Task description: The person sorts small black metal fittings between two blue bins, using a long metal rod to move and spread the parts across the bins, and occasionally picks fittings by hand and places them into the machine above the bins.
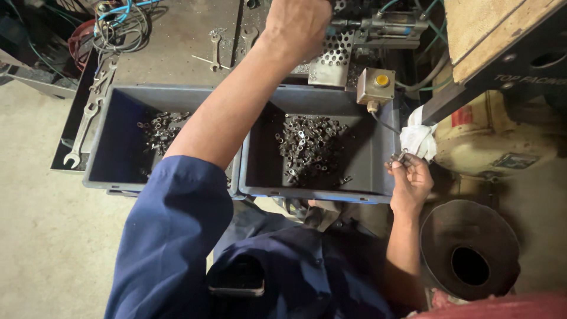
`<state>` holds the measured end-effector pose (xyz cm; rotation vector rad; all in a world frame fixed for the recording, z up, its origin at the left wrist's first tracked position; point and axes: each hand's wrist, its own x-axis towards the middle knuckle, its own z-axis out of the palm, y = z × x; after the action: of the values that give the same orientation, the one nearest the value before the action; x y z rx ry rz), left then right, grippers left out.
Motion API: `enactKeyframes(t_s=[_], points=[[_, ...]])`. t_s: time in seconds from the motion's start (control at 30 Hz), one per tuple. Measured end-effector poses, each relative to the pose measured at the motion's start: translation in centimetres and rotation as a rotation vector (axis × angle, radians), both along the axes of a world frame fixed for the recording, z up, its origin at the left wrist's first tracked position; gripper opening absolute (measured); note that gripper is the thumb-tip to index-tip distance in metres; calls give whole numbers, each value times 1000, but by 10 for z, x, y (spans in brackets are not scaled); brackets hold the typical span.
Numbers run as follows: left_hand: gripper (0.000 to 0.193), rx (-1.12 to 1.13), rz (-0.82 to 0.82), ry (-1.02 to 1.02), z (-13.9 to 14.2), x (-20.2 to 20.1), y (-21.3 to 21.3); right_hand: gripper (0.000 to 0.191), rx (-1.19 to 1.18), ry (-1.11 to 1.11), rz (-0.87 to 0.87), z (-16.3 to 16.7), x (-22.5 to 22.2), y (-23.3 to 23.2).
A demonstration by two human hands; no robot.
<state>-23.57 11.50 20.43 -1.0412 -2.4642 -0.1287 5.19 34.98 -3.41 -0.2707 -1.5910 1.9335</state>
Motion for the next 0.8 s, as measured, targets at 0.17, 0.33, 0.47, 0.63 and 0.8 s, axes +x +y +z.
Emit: enactKeyframes(t_s=[0.17,0.33,0.47,0.63,0.8], points=[[8,-81,32,-7,-21,-17,3,28,15,19,6,2,1,-4],[20,412,-165,-136,-68,-23,-45,21,-18,-31,12,7,1,-3],[16,583,-233,-448,-120,30,-94,21,-91,-34,33,17,-3,-5],[26,548,-67,-619,-170,146,-132,11,-242,2,175,39,-53,-31],[38,391,0,-654,-178,196,-142,15,-437,-35,296,73,-151,-59]])
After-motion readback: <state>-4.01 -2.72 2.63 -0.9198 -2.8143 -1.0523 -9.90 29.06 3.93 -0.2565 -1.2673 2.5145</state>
